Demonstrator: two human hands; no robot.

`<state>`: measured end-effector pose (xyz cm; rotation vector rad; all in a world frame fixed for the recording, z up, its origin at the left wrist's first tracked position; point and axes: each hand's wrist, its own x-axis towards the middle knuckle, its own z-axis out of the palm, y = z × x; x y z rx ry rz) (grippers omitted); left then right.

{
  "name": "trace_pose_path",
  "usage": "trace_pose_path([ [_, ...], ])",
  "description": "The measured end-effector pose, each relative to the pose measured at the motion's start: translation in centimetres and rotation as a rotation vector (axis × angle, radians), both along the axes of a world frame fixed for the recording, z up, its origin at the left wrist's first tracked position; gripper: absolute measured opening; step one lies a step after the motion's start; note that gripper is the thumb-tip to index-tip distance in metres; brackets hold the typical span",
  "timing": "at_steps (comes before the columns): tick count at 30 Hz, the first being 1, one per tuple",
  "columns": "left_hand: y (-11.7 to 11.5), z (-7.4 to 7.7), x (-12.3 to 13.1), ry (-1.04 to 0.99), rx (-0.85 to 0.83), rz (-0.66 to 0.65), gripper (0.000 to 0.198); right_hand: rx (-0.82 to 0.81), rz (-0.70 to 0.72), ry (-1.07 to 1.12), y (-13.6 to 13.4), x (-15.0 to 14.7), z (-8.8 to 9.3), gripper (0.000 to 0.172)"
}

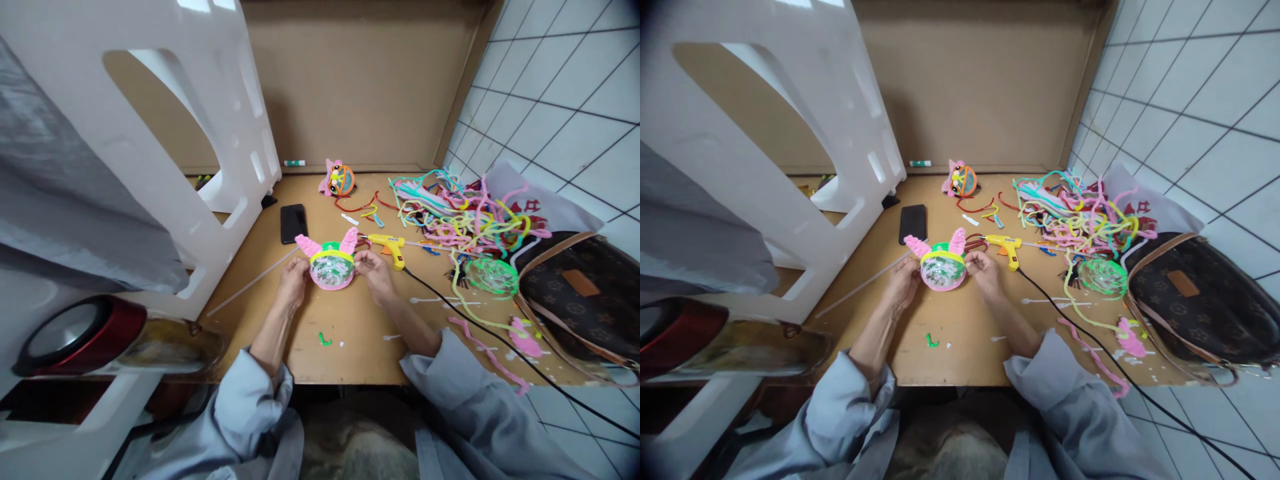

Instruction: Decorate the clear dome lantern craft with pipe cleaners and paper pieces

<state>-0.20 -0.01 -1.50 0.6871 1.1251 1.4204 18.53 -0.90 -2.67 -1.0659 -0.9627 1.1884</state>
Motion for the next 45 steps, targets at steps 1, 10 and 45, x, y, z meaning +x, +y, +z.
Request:
trace_pose_path([
  [1,0.0,0.0,0.0,-0.003,0.005,0.002,0.025,0.002,-0.008,-0.004,0.0,-0.1,0.0,0.017],
  [10,-0.2,0.2,0.2,-0.005,0.017,-0.004,0.026,-0.002,-0.037,-0.048,0.2,0.1,-0.3,0.016],
  [45,-0.1,0.1,0.3,0.015,0.017,0.012,0.025,0.112,-0.124,-0.122,0.3,-0.2,-1.2,0.019],
])
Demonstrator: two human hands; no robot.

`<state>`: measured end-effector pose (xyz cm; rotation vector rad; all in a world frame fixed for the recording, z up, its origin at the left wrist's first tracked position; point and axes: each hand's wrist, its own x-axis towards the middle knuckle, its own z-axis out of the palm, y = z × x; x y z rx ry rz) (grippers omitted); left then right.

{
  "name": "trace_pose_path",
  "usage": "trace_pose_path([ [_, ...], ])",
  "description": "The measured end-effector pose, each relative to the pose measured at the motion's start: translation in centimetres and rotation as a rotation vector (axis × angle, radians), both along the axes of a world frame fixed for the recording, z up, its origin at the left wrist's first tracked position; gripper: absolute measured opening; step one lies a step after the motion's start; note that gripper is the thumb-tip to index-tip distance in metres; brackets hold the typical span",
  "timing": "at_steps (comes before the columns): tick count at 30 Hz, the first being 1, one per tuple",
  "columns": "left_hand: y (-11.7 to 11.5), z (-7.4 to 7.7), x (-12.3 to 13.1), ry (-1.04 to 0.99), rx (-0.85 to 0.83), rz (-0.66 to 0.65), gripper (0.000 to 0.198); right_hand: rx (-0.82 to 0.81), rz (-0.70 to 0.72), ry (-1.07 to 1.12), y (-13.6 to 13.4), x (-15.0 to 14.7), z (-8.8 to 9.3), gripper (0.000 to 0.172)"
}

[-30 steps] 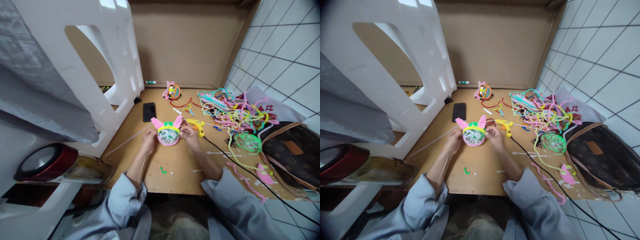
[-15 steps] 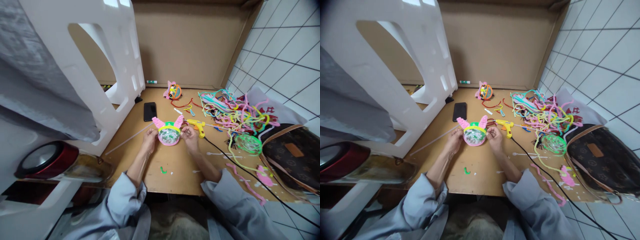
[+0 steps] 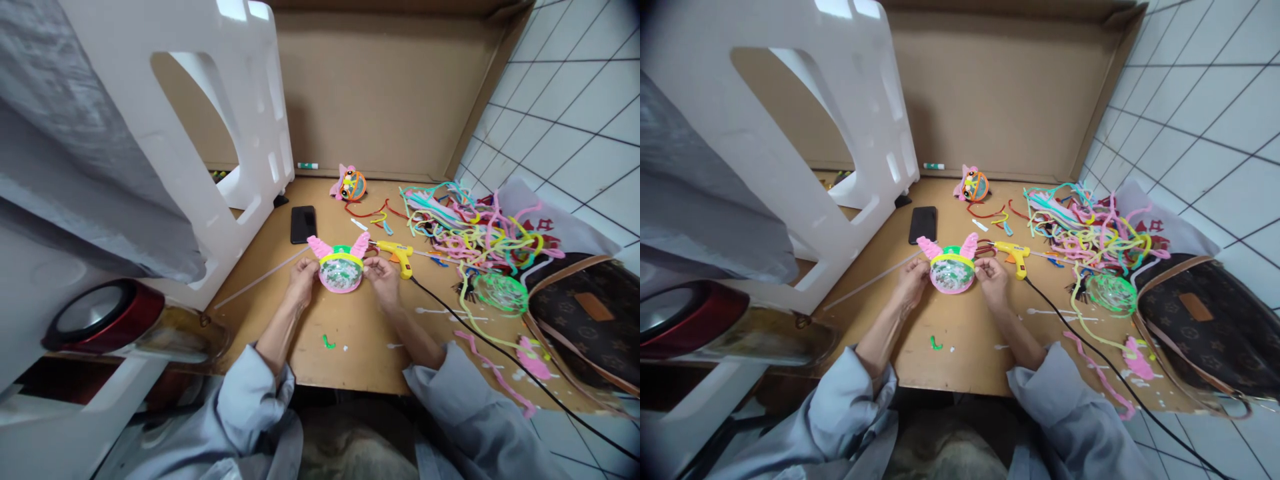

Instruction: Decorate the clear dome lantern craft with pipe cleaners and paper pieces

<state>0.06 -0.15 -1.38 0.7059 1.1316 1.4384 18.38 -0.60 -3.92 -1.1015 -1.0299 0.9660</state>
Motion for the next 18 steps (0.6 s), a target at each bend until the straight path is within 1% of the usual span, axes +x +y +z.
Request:
trace_pose_path([
  [6,0.1,-0.1,0.0,0.005,-0.011,-0.006,0.019,-0.021,-0.039,0.008,0.1,0.1,-0.2,0.020],
  [11,0.2,-0.1,0.0,0.008,-0.017,0.011,0.017,-0.026,-0.012,0.027,0.0,0.1,-0.1,0.021],
  [15,0.0,0.4,0.0,-0.015,-0.013,0.025,0.022,-0.020,0.004,0.039,0.1,0.3,-0.1,0.024],
  [18,-0.3,0.9,-0.1,-0.048,0.008,0.005,0.025,-0.039,0.040,0.057,0.2,0.4,-0.1,0.028],
])
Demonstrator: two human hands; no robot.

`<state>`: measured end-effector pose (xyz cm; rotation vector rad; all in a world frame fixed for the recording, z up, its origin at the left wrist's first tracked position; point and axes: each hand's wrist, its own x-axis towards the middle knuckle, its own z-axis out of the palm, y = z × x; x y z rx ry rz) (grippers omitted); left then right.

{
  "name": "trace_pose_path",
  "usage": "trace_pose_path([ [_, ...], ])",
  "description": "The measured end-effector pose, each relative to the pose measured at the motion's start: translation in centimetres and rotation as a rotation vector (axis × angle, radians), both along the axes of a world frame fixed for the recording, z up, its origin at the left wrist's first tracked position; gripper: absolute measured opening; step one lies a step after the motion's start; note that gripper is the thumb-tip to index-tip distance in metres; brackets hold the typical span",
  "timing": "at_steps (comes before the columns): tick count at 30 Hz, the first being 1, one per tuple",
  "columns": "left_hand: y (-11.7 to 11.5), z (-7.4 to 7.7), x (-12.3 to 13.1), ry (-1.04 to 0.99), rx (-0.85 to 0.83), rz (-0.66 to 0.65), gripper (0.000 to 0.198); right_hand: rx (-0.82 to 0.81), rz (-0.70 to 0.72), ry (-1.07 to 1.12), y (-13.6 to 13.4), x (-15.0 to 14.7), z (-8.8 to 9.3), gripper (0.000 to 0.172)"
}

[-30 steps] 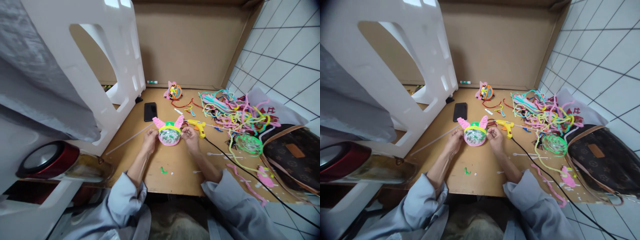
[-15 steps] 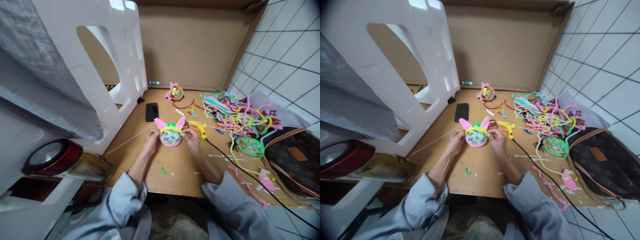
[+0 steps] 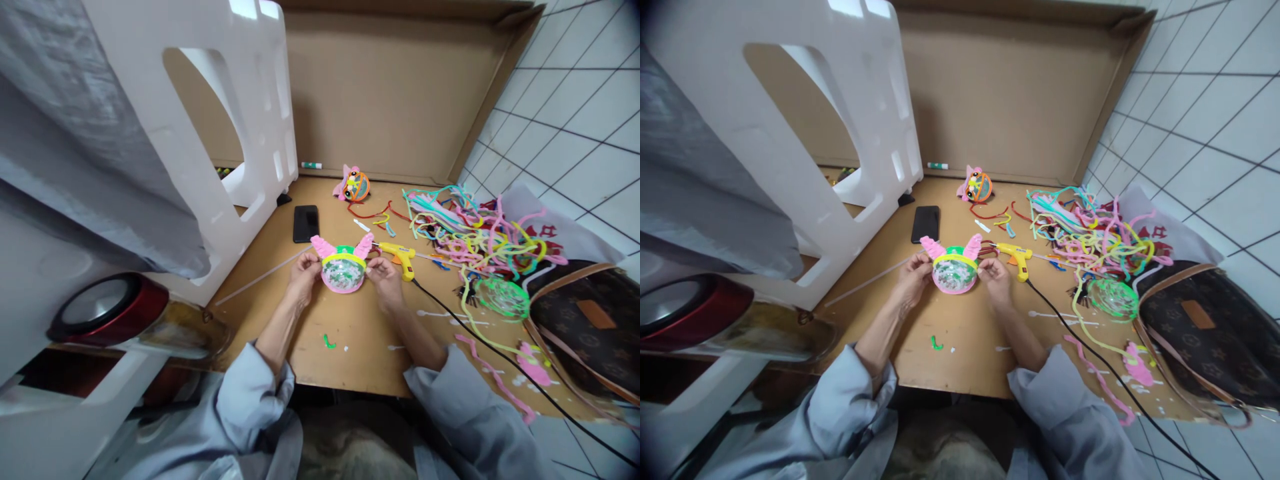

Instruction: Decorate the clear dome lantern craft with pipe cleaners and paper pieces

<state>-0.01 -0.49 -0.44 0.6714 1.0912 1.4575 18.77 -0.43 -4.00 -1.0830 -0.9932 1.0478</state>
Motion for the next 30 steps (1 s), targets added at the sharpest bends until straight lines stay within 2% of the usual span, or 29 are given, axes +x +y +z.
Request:
trace_pose_path([
  [4,-0.36,0.48,-0.20,-0.012,0.039,-0.043,0.023,-0.009,0.005,0.043,-0.06,0.01,0.05,0.027],
  [8,-0.51,0.59,-0.35,-0.008,0.011,-0.069,0.018,0.022,0.023,0.054,-0.07,-0.06,0.02,0.023],
  [13,-0.53,0.57,-0.24,0.000,-0.007,-0.066,0.014,0.102,0.006,0.131,0.00,-0.28,0.13,0.017],
  [17,-0.57,0.64,-0.08,0.021,-0.023,-0.052,0.007,0.173,0.048,0.140,-0.08,-0.44,0.24,0.016],
  [23,-0.70,0.88,0.06,0.034,-0.024,-0.065,0.011,0.221,0.136,0.108,0.24,-0.03,-0.17,0.019],
  [30,-0.61,0.76,0.17,0.021,-0.002,-0.068,0.016,0.191,0.095,0.052,0.37,0.13,-0.50,0.013],
])
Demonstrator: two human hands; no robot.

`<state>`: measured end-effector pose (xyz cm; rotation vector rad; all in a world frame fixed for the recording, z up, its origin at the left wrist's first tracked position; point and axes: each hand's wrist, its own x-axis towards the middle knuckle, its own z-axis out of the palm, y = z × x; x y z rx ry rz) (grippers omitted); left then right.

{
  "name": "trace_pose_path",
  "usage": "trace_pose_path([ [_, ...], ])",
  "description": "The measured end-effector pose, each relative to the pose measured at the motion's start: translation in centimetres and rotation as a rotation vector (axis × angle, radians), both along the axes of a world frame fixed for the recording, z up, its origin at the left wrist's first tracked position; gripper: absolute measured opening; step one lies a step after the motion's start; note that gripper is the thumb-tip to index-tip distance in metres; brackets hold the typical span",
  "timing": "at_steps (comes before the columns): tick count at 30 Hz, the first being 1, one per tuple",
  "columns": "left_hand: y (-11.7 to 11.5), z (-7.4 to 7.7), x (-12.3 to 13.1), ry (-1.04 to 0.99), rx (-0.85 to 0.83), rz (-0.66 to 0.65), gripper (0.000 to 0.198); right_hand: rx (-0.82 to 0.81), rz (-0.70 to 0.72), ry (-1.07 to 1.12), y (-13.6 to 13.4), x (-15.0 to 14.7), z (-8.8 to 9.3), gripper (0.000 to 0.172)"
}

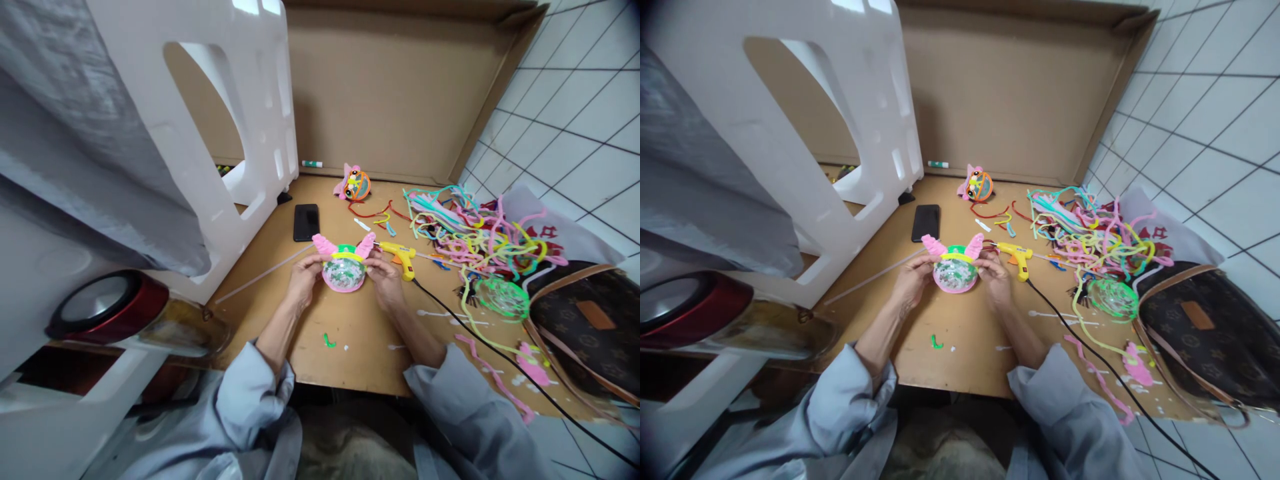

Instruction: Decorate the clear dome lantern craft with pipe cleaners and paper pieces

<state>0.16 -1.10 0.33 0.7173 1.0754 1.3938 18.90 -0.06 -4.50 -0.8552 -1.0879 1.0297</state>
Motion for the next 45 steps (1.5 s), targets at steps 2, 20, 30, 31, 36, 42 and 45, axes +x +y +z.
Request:
trace_pose_path([
  [2,0.02,-0.12,-0.02,-0.005,0.004,0.003,0.016,-0.005,-0.028,-0.014,-0.07,-0.04,0.09,0.012],
  [20,0.13,-0.40,0.26,-0.015,0.011,0.041,0.023,-0.023,-0.048,-0.034,-0.03,0.13,-0.04,0.014],
  [30,0.04,-0.31,0.13,-0.017,0.005,0.019,0.011,0.008,-0.036,-0.027,-0.02,0.08,-0.02,0.010],
  [31,0.05,-0.36,0.11,-0.008,0.006,0.018,0.010,0.009,-0.031,-0.032,-0.02,0.12,0.00,0.010],
  [36,0.12,-0.65,0.15,0.035,0.029,0.038,0.009,-0.020,-0.035,-0.046,-0.04,0.17,-0.01,0.014],
  [42,0.14,-0.74,0.32,0.009,0.039,0.059,0.015,-0.012,-0.068,-0.038,-0.19,-0.04,0.14,0.014],
  [45,0.18,-0.78,0.33,0.012,0.038,0.066,0.016,-0.032,-0.074,-0.047,-0.24,-0.06,0.24,0.015],
])
